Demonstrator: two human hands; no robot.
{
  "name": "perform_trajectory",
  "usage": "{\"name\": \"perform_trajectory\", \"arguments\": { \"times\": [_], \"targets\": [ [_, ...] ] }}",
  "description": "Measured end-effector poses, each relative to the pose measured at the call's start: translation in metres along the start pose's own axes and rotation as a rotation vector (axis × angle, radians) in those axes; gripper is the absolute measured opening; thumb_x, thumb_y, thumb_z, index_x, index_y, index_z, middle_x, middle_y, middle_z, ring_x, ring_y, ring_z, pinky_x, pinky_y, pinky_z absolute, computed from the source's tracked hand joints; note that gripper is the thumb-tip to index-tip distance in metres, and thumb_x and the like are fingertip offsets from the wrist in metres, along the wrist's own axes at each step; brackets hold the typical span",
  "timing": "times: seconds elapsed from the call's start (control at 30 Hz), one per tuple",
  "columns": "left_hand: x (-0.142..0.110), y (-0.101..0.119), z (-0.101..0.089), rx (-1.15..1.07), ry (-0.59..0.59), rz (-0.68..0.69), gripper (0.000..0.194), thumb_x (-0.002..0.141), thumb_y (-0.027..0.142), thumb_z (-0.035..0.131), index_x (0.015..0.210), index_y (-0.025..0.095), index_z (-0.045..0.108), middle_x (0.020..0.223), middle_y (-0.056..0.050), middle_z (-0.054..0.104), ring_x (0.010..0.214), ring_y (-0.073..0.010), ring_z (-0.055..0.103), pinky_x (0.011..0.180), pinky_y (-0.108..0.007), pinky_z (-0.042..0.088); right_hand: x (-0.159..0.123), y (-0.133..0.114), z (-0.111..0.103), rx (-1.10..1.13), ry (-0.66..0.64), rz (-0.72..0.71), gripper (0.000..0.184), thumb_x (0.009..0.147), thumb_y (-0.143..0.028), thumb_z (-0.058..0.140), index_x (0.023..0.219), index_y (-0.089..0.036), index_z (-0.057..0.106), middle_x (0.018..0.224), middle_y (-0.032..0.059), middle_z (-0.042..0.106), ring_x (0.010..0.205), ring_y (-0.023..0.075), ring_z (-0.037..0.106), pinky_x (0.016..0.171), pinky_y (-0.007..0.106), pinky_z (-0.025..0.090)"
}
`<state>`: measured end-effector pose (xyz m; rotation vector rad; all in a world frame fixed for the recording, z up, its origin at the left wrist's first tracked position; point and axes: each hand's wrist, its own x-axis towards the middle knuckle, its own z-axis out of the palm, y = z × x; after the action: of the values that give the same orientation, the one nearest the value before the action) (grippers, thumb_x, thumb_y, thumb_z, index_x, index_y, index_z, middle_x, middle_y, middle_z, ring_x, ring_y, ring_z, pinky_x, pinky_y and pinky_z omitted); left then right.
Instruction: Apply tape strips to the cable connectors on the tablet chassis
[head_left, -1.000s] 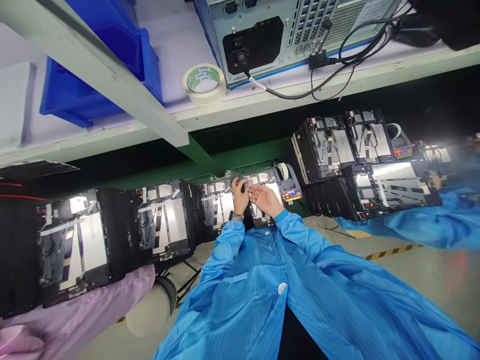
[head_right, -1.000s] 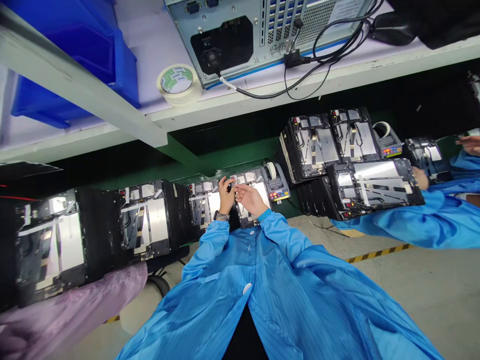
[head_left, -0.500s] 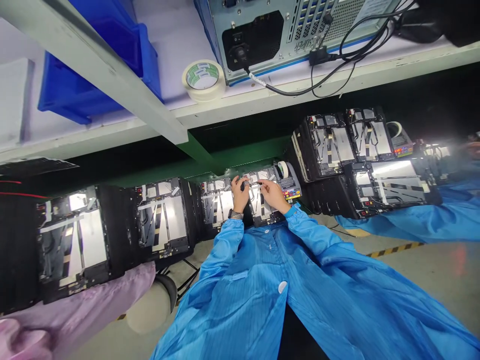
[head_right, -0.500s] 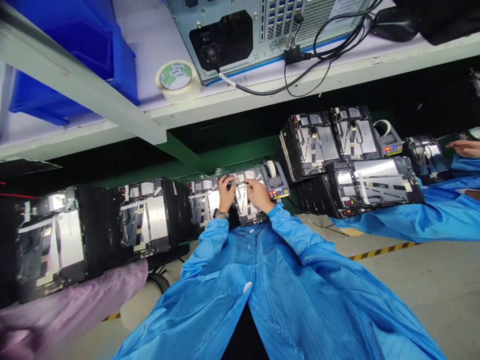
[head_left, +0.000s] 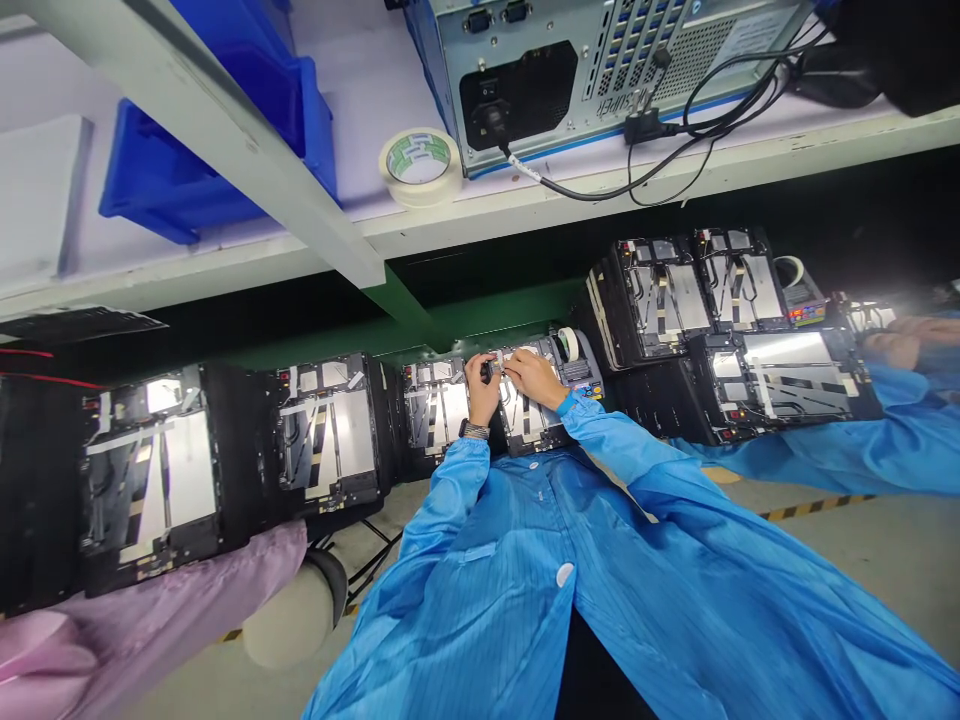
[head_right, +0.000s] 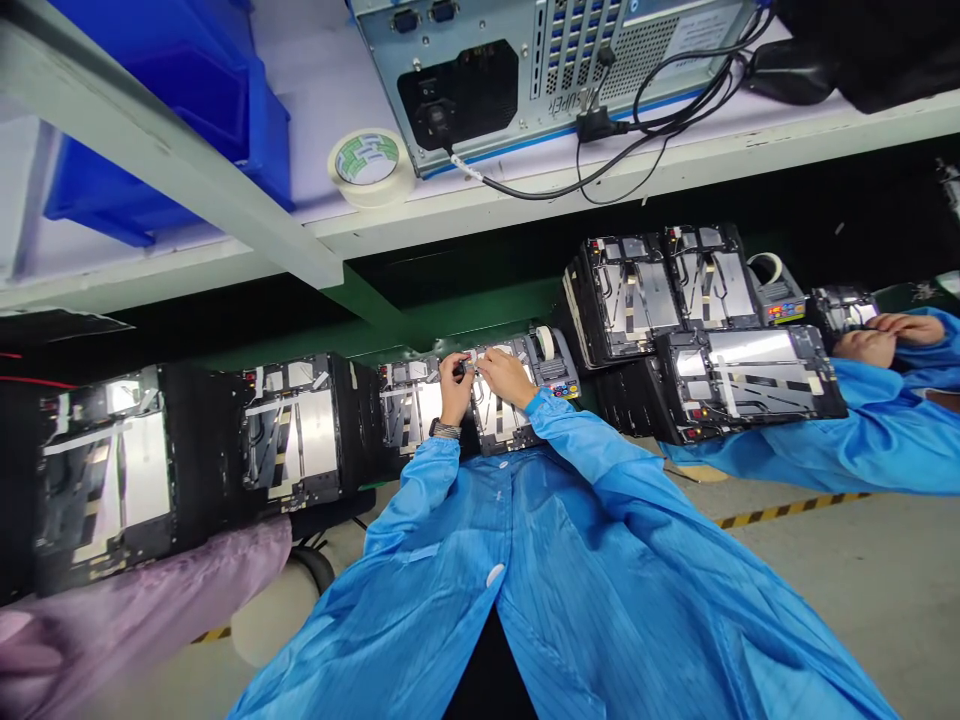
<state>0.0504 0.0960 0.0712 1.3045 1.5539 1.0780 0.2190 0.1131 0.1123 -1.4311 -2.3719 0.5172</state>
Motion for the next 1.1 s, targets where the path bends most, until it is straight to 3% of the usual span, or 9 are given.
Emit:
{"name": "perform_trajectory", "arguments": {
  "times": [0.23, 0.47, 0.7, 0.83, 0.97, 1.1],
  "targets": [
    [0.000, 0.000, -0.001, 0.007, -0.020, 0.002, 0.031, 0.092, 0.017, 0.065, 0.121, 0.028, 0.067, 0.145, -0.012, 0.051, 0.141, -0.0282, 0.051, 0.106, -0.043, 0.052, 0.001, 0.004, 0.008, 0.052, 0.089, -0.031, 0.027, 0.109, -0.023, 0.051, 0.106, -0.018, 0.077, 0.099, 0.0099, 0.065, 0.094, 0.0242, 0.058, 0.079, 0.035, 0.045],
    [0.000, -0.003, 0.000, 0.023, -0.036, 0.028, 0.017, 0.096, 0.021, 0.062, 0.109, 0.027, 0.072, 0.143, -0.011, 0.050, 0.148, -0.0282, 0.046, 0.121, -0.048, 0.043, -0.004, -0.001, 0.015, 0.133, 0.165, 0.003, 0.026, 0.106, -0.019, 0.053, 0.101, -0.019, 0.079, 0.093, 0.0096, 0.063, 0.091, 0.0249, 0.055, 0.081, 0.037, 0.045],
    [0.002, -0.006, -0.002, 0.050, -0.050, 0.021, 0.014, 0.098, 0.027, 0.064, 0.108, 0.028, 0.074, 0.143, -0.010, 0.050, 0.149, -0.0285, 0.046, 0.125, -0.048, 0.039, -0.006, 0.002, 0.011, 0.075, 0.132, -0.057, 0.029, 0.107, -0.019, 0.052, 0.099, -0.019, 0.080, 0.091, 0.0088, 0.061, 0.089, 0.0244, 0.052, 0.078, 0.036, 0.042],
    [0.004, -0.007, -0.003, 0.047, -0.055, 0.024, 0.015, 0.097, 0.025, 0.065, 0.107, 0.028, 0.075, 0.142, -0.010, 0.051, 0.148, -0.0293, 0.046, 0.125, -0.049, 0.038, -0.013, 0.006, 0.008, 0.065, 0.057, -0.100, 0.036, 0.104, -0.012, 0.046, 0.115, -0.019, 0.079, 0.095, 0.0096, 0.061, 0.092, 0.0256, 0.051, 0.079, 0.037, 0.043],
    [0.008, -0.003, -0.002, 0.076, -0.034, 0.049, 0.011, 0.096, 0.025, 0.066, 0.102, 0.027, 0.075, 0.137, -0.011, 0.054, 0.145, -0.0291, 0.048, 0.125, -0.050, 0.036, -0.021, 0.010, 0.003, 0.196, 0.107, 0.016, 0.045, 0.104, -0.010, 0.042, 0.135, -0.021, 0.073, 0.102, 0.0100, 0.062, 0.101, 0.0269, 0.054, 0.090, 0.039, 0.047],
    [0.014, 0.000, -0.005, 0.119, -0.063, 0.078, 0.007, 0.092, 0.027, 0.073, 0.099, 0.026, 0.075, 0.134, -0.011, 0.056, 0.140, -0.0299, 0.052, 0.121, -0.050, 0.040, -0.024, 0.009, -0.002, 0.231, 0.191, 0.155, 0.045, 0.105, -0.012, 0.040, 0.134, -0.020, 0.073, 0.103, 0.0111, 0.063, 0.106, 0.0281, 0.056, 0.095, 0.041, 0.048]
  ]
}}
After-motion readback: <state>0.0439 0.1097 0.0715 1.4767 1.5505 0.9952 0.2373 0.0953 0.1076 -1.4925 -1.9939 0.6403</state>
